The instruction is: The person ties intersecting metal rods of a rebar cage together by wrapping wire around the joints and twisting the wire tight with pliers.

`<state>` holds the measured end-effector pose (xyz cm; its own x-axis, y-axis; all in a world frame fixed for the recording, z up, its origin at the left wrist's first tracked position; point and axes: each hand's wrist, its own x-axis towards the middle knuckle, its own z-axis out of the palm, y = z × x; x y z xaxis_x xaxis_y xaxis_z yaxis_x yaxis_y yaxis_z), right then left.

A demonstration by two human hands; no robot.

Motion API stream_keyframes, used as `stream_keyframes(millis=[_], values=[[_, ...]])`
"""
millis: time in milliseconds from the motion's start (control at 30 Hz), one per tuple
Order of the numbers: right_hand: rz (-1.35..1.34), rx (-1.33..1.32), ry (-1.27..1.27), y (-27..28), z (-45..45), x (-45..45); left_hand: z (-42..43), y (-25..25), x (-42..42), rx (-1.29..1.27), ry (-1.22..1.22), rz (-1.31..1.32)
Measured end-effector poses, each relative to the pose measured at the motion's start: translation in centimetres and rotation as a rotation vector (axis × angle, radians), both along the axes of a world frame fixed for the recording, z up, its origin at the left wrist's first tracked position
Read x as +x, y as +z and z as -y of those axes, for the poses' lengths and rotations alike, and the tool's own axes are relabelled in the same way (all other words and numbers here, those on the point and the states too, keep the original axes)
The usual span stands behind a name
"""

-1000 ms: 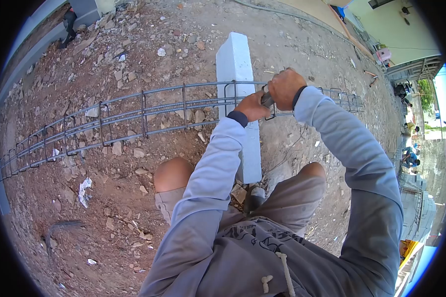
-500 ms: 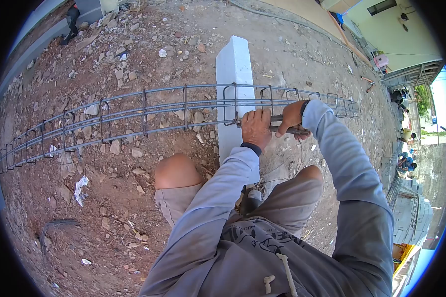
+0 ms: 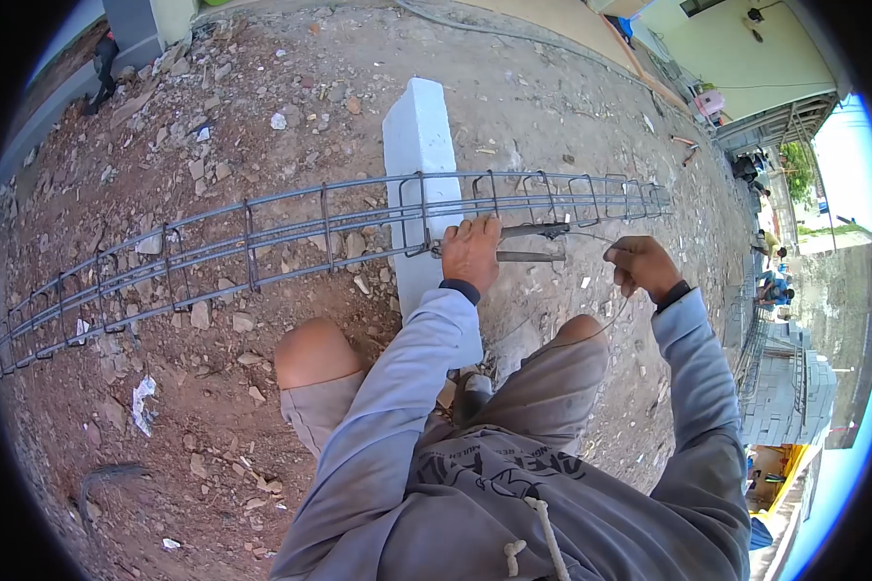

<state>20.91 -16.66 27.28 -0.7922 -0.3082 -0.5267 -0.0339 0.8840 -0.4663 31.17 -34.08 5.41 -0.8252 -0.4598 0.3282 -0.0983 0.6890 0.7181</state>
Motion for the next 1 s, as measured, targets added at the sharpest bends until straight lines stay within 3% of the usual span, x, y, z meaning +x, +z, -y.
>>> stream_keyframes(millis=[67,133,200,300,400,600,667,733,800,867,933,1000], values=[[0.104,-0.168,-0.006,2.5,-0.4,-2.3,0.0,0.0,0.1,-0.007,-0.013,0.004],[-0.131,-0.091,0.061,3.8,0.4,-4.8,0.3,0.5,0.4,0.02,-0.023,0.025],[-0.75,0.116,0.609,2.6,-0.5,-8.6,0.5,0.5,0.4,0.031,-0.03,0.04],[-1.12,0.541,0.791,2.7,1.2,-10.1,0.6,0.7,0.6,0.061,-0.029,0.033],[-1.277,0.609,0.846,3.8,2.7,-11.9,1.1,1.0,0.7,0.112,-0.014,0.055],[-1.23,0.672,1.028,7.2,4.3,-12.2,0.6,0.5,0.2,0.023,-0.022,0.028],[-1.124,0.764,0.904,6.4,3.4,-10.7,0.9,0.7,0.0,0.061,-0.067,0.075],[-1.166,0.761,0.846,4.0,2.2,-8.6,1.3,1.2,-0.3,0.069,-0.114,0.118],[-1.409,0.539,0.804,0.6,2.5,-3.9,1.7,1.6,-0.1,0.055,-0.154,0.181],[-1.232,0.291,0.926,-2.6,4.3,3.5,1.9,0.7,-0.4,0.041,-0.184,0.133],[-0.993,0.263,1.061,-6.3,5.1,7.6,2.0,1.1,-0.2,0.04,-0.236,0.149],[-1.125,0.341,1.028,-9.7,5.2,6.6,2.4,1.2,-0.3,0.082,-0.277,0.163]])
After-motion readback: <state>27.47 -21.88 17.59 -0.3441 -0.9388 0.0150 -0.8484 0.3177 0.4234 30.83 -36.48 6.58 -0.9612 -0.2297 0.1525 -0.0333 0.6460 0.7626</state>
